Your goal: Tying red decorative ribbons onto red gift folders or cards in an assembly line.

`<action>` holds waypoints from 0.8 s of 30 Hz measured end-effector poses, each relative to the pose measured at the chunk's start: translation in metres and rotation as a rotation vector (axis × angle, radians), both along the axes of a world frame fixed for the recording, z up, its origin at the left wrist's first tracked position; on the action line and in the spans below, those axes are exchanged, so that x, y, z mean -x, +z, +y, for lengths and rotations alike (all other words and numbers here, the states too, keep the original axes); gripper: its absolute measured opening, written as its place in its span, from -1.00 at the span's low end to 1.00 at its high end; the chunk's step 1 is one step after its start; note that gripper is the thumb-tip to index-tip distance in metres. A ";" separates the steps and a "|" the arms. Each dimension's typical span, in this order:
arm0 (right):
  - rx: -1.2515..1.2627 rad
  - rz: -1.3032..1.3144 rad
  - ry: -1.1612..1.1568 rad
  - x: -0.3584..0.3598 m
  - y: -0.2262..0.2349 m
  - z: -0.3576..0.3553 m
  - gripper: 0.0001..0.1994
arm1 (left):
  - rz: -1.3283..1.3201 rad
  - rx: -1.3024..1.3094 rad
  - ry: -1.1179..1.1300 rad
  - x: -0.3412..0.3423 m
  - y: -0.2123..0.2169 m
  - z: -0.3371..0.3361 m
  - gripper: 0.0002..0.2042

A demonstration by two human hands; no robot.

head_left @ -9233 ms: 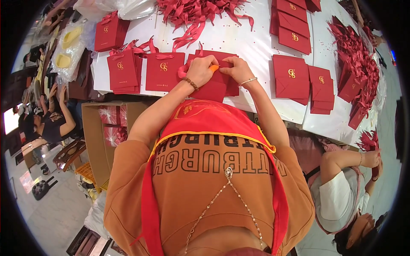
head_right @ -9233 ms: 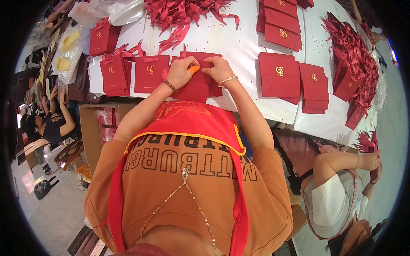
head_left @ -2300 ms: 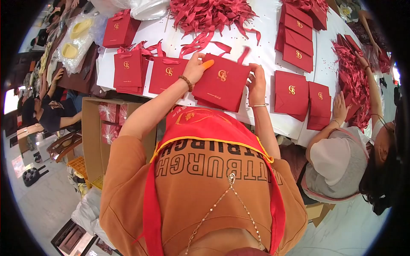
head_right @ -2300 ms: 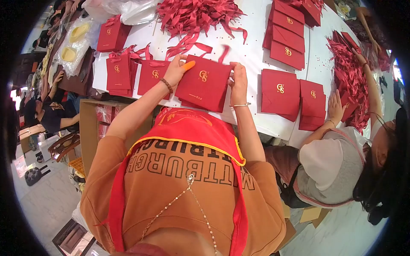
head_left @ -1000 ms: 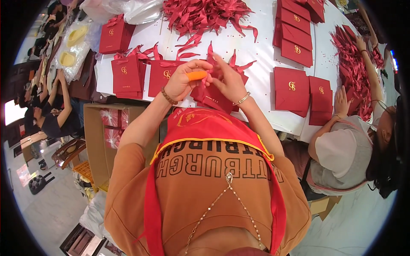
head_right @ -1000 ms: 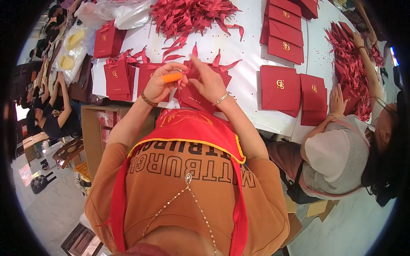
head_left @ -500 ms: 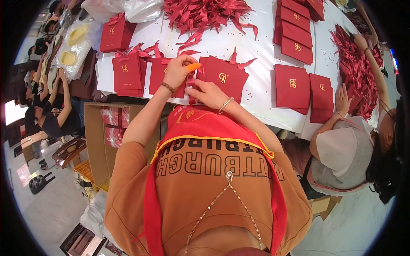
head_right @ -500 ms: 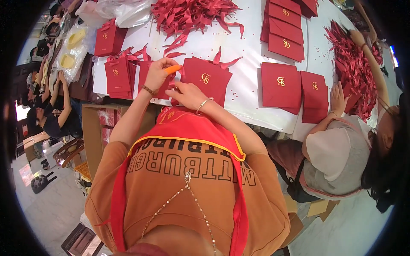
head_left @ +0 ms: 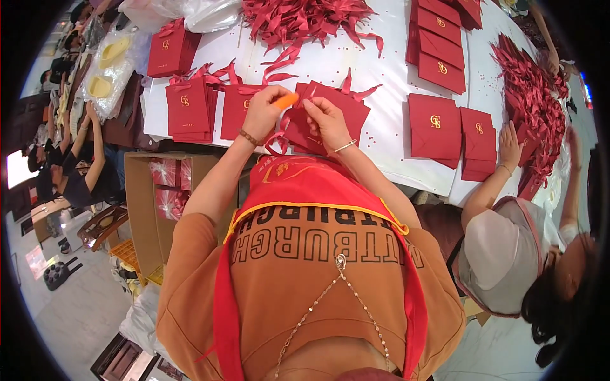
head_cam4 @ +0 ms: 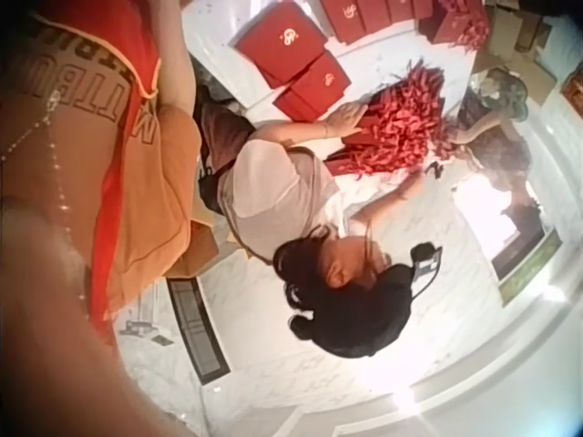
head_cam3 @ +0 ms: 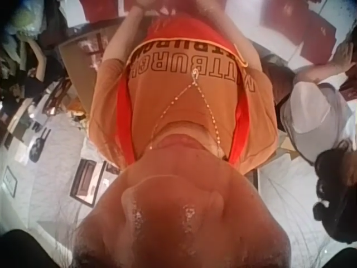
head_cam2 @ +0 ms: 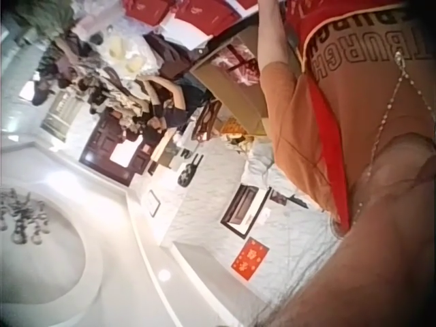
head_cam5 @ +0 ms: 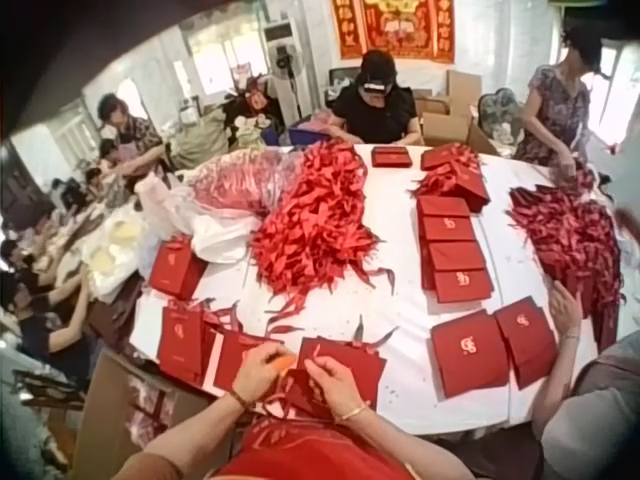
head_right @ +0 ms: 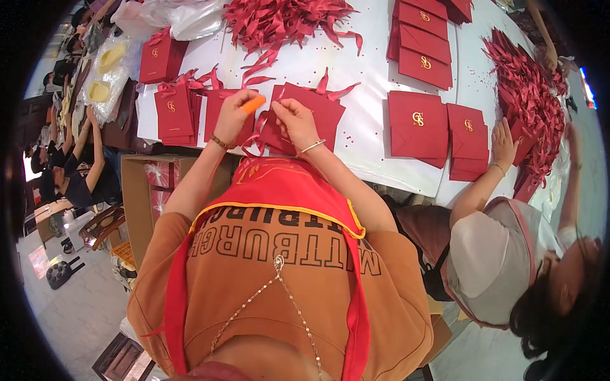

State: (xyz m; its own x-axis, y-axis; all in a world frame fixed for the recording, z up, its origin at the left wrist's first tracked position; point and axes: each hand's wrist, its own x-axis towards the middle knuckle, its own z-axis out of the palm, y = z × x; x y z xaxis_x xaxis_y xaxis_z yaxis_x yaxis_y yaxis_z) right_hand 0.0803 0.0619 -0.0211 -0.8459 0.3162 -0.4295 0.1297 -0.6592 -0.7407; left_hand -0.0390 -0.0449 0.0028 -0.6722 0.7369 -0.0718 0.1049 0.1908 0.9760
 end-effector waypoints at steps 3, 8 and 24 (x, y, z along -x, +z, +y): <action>-0.240 0.023 0.056 0.000 0.000 -0.005 -0.85 | 0.054 0.103 -0.083 -0.002 -0.002 0.006 -0.84; -1.004 0.098 0.039 0.002 -0.005 0.010 -0.80 | -0.242 0.120 -0.038 0.002 -0.008 0.009 -0.82; -1.181 -0.281 0.366 0.016 0.002 0.055 -0.71 | -0.423 0.109 -0.099 0.001 -0.003 0.009 -0.86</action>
